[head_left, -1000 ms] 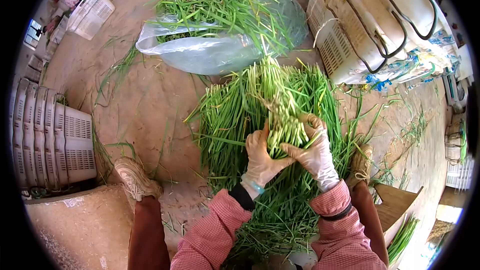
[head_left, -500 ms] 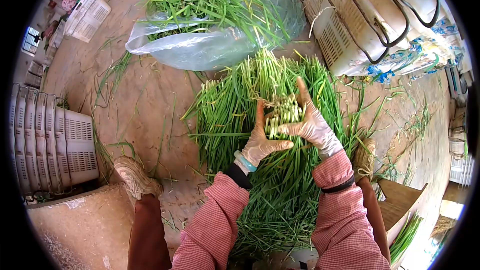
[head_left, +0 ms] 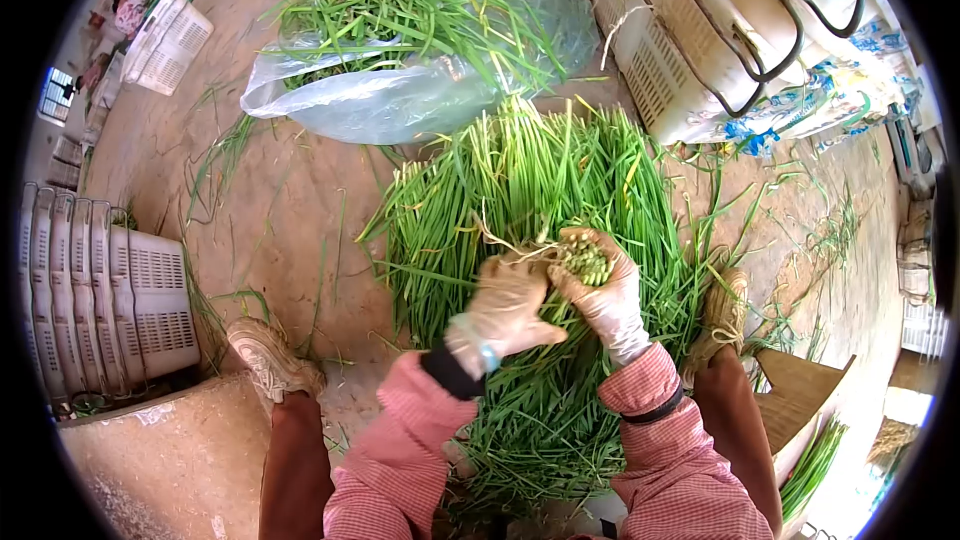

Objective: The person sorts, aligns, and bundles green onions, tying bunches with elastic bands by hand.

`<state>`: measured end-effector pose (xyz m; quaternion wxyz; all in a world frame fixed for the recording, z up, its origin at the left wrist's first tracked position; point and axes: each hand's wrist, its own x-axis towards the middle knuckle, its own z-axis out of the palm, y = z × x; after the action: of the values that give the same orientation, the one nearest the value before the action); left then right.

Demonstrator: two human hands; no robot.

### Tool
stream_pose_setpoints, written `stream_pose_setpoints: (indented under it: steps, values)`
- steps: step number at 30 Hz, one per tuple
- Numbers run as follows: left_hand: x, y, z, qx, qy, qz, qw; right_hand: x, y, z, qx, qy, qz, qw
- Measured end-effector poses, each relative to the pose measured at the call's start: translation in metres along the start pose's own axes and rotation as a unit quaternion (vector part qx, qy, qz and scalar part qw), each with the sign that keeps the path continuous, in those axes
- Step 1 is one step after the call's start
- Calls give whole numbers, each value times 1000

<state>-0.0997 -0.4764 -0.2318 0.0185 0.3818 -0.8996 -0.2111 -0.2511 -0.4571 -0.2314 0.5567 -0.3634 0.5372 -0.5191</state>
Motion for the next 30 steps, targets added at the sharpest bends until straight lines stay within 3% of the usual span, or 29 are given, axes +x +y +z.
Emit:
stream_pose_setpoints:
  steps: [1,2,3,4,5,6,8,10,11,12,14,15,17,18,20,21,22,24,25,27,28,29,30]
  values:
    - [-3,-2,-35,-100,-102,-84,986,0,-2,-4,78,16,-21,997]
    - [2,-8,-67,-195,-203,-166,945,-1,-4,-11,74,10,-14,997]
    - [7,-29,-54,-290,3,-135,947,-4,-10,-16,50,-1,-2,999]
    - [13,-46,-38,-371,209,-99,899,-7,-17,-19,27,-13,11,999]
    - [33,-35,-39,-458,266,-97,842,-8,-20,-17,17,-24,9,1000]
    - [62,-18,-39,-539,321,-94,773,-9,-19,-13,119,-34,65,990]
    - [118,-53,26,-597,302,3,744,-18,-23,-10,-16,-60,28,998]
    - [133,-49,24,-675,61,-52,734,-25,-28,-9,-51,-60,3,997]
    - [133,-45,28,-654,7,-14,757,-24,-27,-13,-101,-25,-55,993]
    - [129,-41,29,-676,-54,-22,734,-24,-28,-15,-151,11,-111,982]
    - [116,-33,33,-673,-55,-57,736,-24,-45,-14,152,64,-70,984]
    - [105,-29,30,-662,-44,-84,743,-19,-38,-24,15,75,-140,987]
    - [97,-20,32,-631,-19,-134,764,-18,-34,-31,-23,0,-105,994]
    - [92,-15,39,-654,24,-133,744,-17,-35,-32,-45,-38,-88,994]
    - [81,17,61,-748,190,-33,635,-22,-38,-14,-250,-76,-132,956]
    - [79,26,67,-768,232,9,597,-21,-39,-7,-294,-105,-198,929]
    - [83,13,67,-697,149,-26,701,-20,-39,1,-332,-128,-265,896]
    - [90,-9,54,-469,-29,-28,882,-18,-41,5,-337,-176,-255,889]
    - [89,-15,55,-535,-45,-107,837,-19,-32,6,-275,-166,-210,924]
    - [89,-21,44,-643,30,-243,726,-17,-25,0,-163,-148,-68,973]
    - [89,-42,31,-516,82,-189,831,-10,-25,-8,-172,-137,-84,972]
    - [74,-52,4,-666,191,-237,681,-5,-24,-17,-101,-118,-30,987]
    - [55,-80,0,-675,268,-173,665,-2,-25,-26,-29,-96,23,995]
